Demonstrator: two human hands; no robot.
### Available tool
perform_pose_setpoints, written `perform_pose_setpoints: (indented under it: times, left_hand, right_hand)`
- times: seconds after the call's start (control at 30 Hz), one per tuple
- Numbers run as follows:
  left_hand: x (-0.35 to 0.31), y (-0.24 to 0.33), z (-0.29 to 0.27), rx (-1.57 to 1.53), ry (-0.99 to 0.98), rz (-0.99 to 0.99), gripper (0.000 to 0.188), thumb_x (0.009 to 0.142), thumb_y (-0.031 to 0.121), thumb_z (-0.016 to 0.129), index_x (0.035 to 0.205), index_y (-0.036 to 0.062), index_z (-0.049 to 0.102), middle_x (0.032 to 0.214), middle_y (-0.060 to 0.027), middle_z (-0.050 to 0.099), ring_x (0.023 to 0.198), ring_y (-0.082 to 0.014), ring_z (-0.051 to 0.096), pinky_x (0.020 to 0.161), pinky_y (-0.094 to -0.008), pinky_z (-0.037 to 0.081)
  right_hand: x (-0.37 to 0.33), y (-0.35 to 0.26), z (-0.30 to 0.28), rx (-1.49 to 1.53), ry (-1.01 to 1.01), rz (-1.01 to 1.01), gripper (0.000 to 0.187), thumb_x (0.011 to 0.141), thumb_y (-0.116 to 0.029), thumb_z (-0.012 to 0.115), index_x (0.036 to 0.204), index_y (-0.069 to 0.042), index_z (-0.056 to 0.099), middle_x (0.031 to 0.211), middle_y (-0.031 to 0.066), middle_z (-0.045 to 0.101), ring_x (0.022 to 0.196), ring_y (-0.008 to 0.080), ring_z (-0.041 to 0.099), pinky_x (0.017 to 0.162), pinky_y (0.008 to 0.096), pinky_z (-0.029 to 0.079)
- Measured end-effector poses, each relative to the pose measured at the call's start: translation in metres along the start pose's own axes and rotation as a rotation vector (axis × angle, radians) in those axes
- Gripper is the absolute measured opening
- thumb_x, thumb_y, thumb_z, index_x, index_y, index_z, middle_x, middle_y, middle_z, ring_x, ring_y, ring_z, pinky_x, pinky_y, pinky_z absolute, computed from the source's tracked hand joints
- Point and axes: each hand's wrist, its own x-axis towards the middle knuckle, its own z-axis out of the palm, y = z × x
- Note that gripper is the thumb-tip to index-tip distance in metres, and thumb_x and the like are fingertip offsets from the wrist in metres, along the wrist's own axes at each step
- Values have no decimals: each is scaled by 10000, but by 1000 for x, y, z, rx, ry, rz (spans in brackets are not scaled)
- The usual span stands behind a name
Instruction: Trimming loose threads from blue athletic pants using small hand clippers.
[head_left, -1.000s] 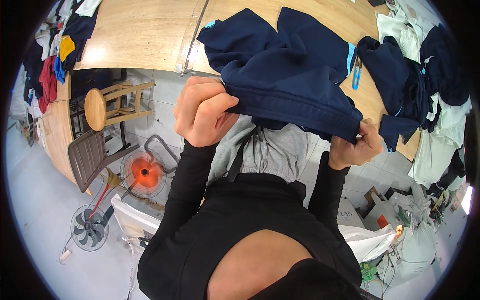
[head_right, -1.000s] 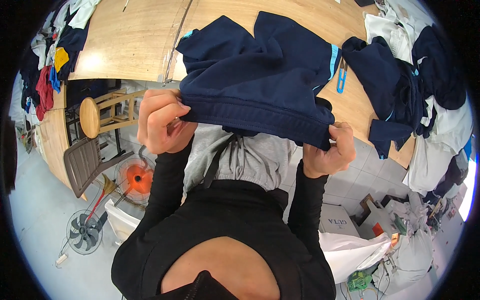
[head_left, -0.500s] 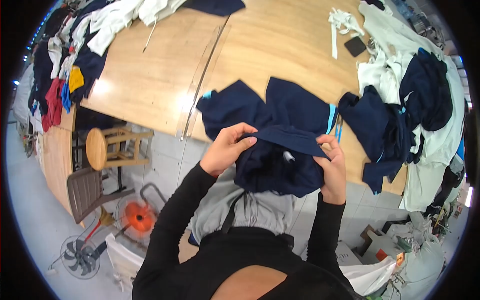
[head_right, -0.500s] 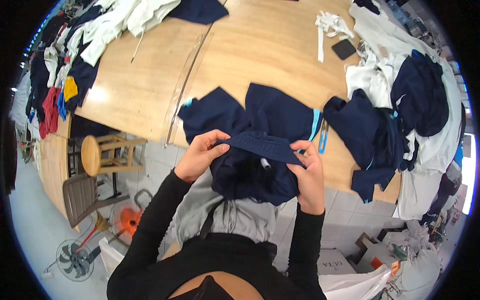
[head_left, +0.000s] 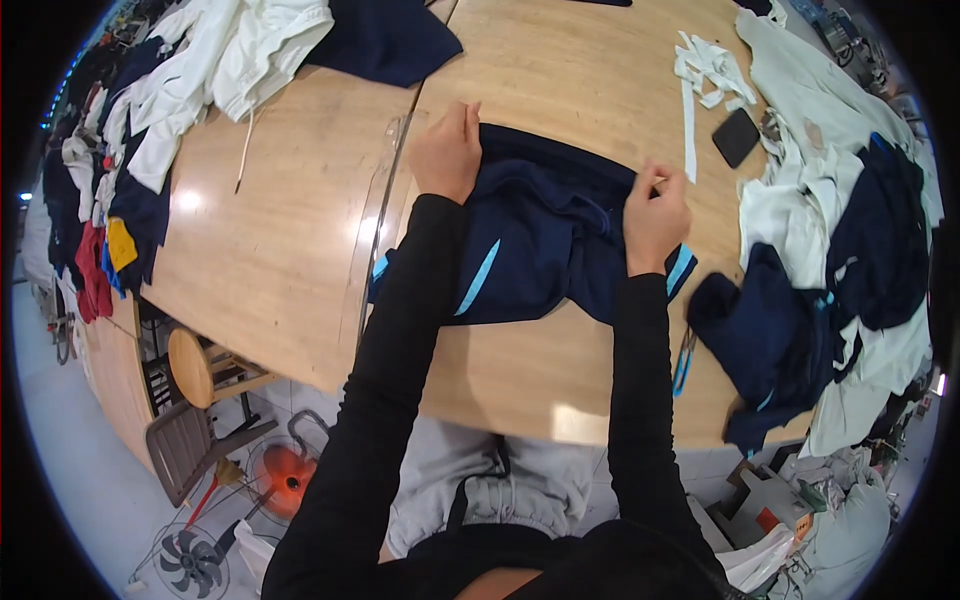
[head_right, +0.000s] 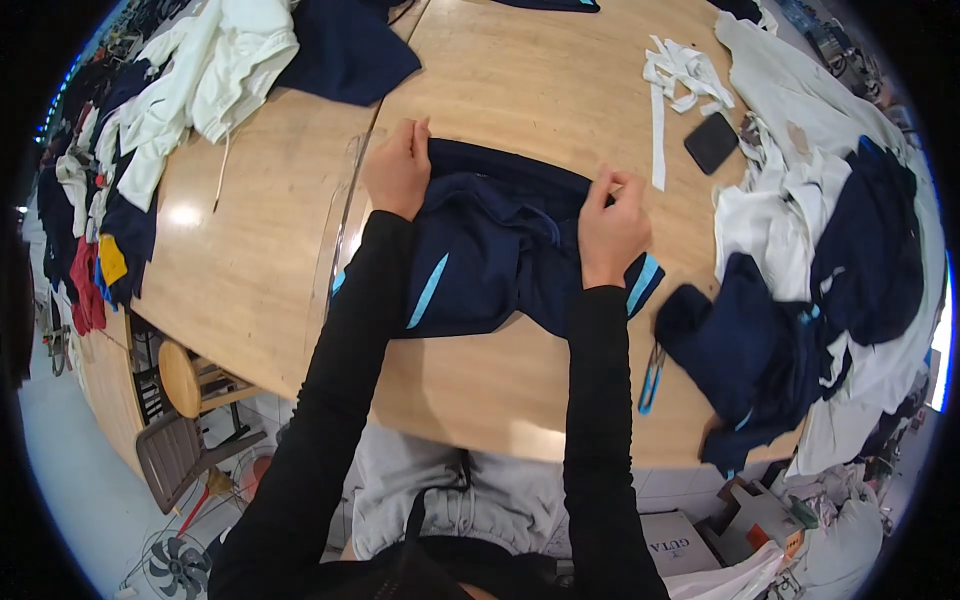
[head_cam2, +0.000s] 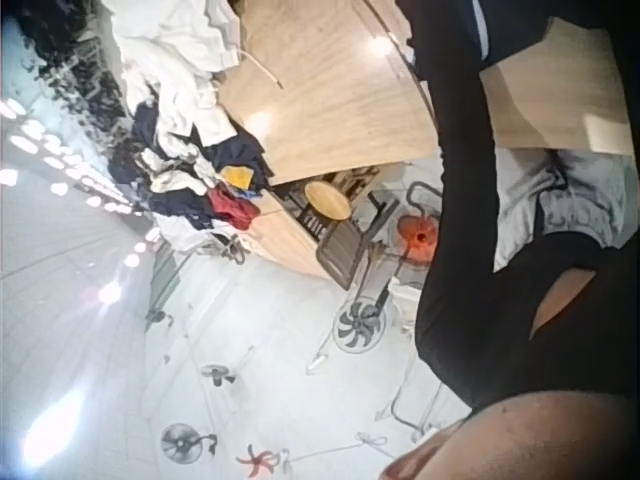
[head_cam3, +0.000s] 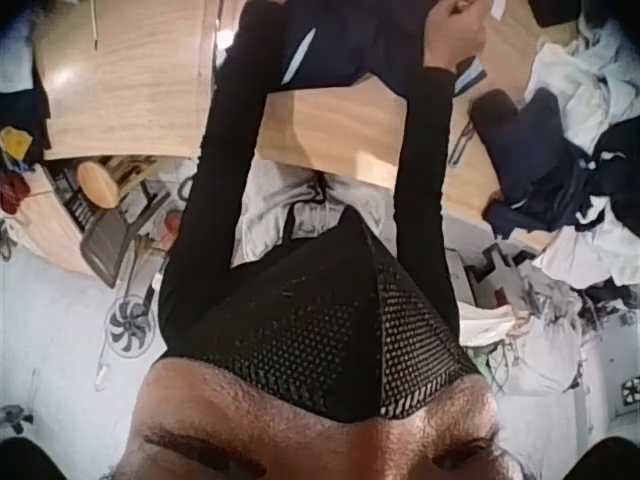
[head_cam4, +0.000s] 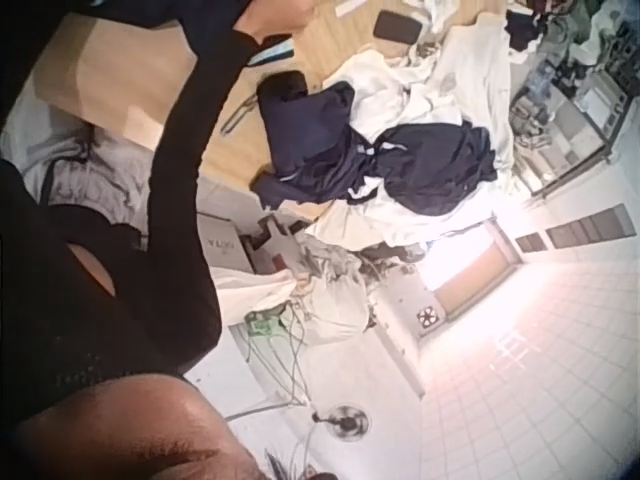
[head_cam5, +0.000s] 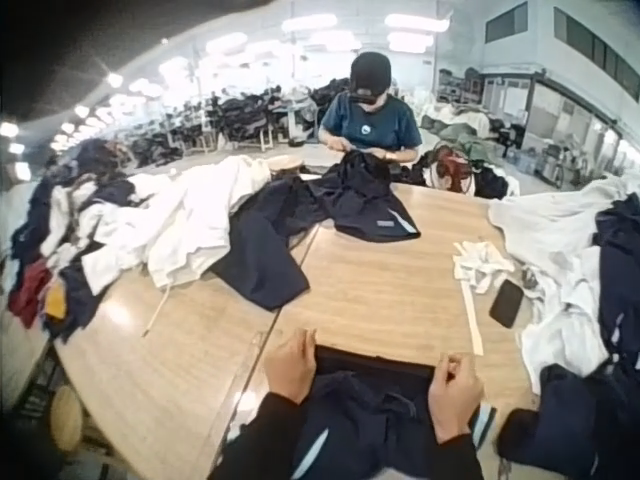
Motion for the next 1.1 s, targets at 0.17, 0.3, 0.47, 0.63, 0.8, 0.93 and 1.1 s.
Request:
perform_pose_setpoints:
  times: [0.17,0.3,0.47,0.63,0.8,0.93,1.1]
  left_hand:
    - [82,-9,52,-177,93,20,376,1059,386,709,825,93,675,685,-151,685,677,-401,701,578,-507,506]
    - [143,2,101,-213,117,-72,415,1046,424,712,815,79,715,697,-149,699,688,-404,704,593,-474,524]
    - [198,7,129,-117,-131,-25,431,1007,489,760,926,69,813,731,-147,715,663,-320,683,644,-371,514]
    - [214,-17,123,-565,-477,-4,331,939,269,883,935,-44,774,840,-44,764,821,-109,685,773,-280,517]
    - [220,-21,117,-919,-578,-144,210,1075,209,732,1032,3,731,839,60,601,823,-62,537,754,-239,435]
    - [216,-10,129,-1253,-564,-307,276,1164,262,611,1014,53,709,872,121,560,801,2,439,706,-200,374]
    - [215,7,127,-1416,-368,-592,342,1172,297,587,1070,13,749,979,32,733,863,-25,622,791,-207,497]
  right_hand:
    - [77,5,80,85,51,32,269,1022,-284,766,893,-66,677,707,100,735,624,315,722,586,430,526]
    - [132,-2,140,104,172,9,295,1013,-267,768,861,-30,679,707,126,727,619,285,707,604,406,524]
    - [192,3,202,251,31,103,272,981,-250,822,956,5,731,779,111,768,693,195,731,677,336,549]
    - [217,-2,196,525,-473,50,366,891,-233,927,1096,31,778,930,63,814,859,118,738,774,280,560]
    - [232,24,197,864,-750,191,186,1015,-186,806,1097,-21,779,1035,19,777,919,83,686,814,237,531]
    - [229,15,200,1446,-724,552,192,1101,-156,690,1241,-24,704,1069,33,775,945,90,715,866,239,566]
    - [225,15,207,1486,-756,587,209,1108,-140,665,1270,-10,683,1142,80,783,1005,141,757,897,264,595]
